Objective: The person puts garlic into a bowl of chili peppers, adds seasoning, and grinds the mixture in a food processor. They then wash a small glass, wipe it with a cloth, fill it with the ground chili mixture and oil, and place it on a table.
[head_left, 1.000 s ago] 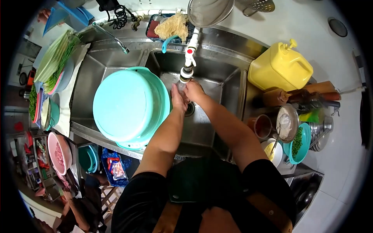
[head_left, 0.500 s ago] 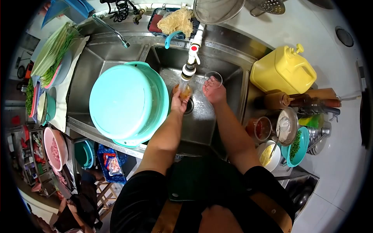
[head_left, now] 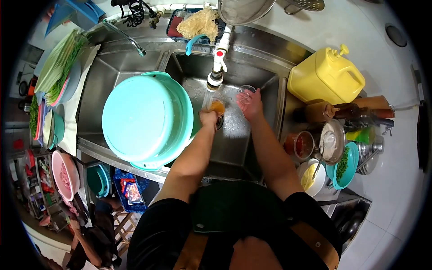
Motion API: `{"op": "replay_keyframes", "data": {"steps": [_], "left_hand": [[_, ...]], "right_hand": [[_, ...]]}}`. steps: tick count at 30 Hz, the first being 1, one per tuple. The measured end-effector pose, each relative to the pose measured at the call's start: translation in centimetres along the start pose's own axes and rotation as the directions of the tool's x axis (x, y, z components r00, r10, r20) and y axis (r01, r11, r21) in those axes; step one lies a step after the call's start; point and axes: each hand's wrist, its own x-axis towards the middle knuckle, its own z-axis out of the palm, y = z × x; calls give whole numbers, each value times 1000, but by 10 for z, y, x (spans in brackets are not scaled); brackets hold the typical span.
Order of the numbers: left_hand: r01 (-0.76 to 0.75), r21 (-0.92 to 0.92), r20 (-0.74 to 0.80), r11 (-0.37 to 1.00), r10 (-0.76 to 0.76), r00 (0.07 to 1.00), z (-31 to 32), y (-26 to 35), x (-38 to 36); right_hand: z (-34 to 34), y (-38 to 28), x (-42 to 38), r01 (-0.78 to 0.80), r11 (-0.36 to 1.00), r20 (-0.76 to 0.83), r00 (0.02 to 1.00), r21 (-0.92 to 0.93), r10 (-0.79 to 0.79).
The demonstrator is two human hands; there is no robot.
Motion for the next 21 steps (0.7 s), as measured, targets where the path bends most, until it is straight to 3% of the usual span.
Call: {"op": "replay_keyframes", "data": {"steps": [1,2,6,8,9,11,12,14,16,18,19,20,21], "left_hand": [[-277,267,-56,923,302,952,-6,-7,6],[-483,519,-27,705,578,816,-12,-14,12],[-516,655,12,552,675,737,-27,-5,-1],[-762,485,175,430,806,566,-33,-2,-7],[-761,486,175,430,805,567,-34,3,-16],[-791,600,372,123,832,411,-35,12,-32],[-791,600,372,123,832,411,-36,8,-32],[-795,590,489,-140,846,214,-38,0,-31],[-787,600,481,-142,850,214,-35,-4,-36],[-775,556,189,301,862,470,-32,-12,-18],[-775,556,186,302,863,470,-29,-9,-9],[-544,181,46,819,546,837,-26,-3,2],[-37,-247,125,968,70,990,-23,-1,11]], "right_hand": [[-2,1,0,23,1000,-43,999,19,-22],[-6,2,0,23,1000,-47,999,21,-22],[-11,3,-1,71,997,-155,986,41,-64],[-11,3,-2,96,995,-208,974,31,-88],[-11,3,-4,114,993,-245,964,23,-105],[-13,3,-4,132,991,-280,952,14,-122],[-14,2,-5,140,990,-295,947,24,-127],[-14,1,-5,150,988,-307,942,33,-132],[-12,-1,-7,155,987,-338,932,37,-134],[-10,-3,-9,160,987,-335,932,33,-140],[-8,-3,-10,163,986,-333,931,26,-145],[-8,-4,-12,162,987,-332,932,23,-145],[-6,-5,-14,161,987,-338,930,17,-146]]}}
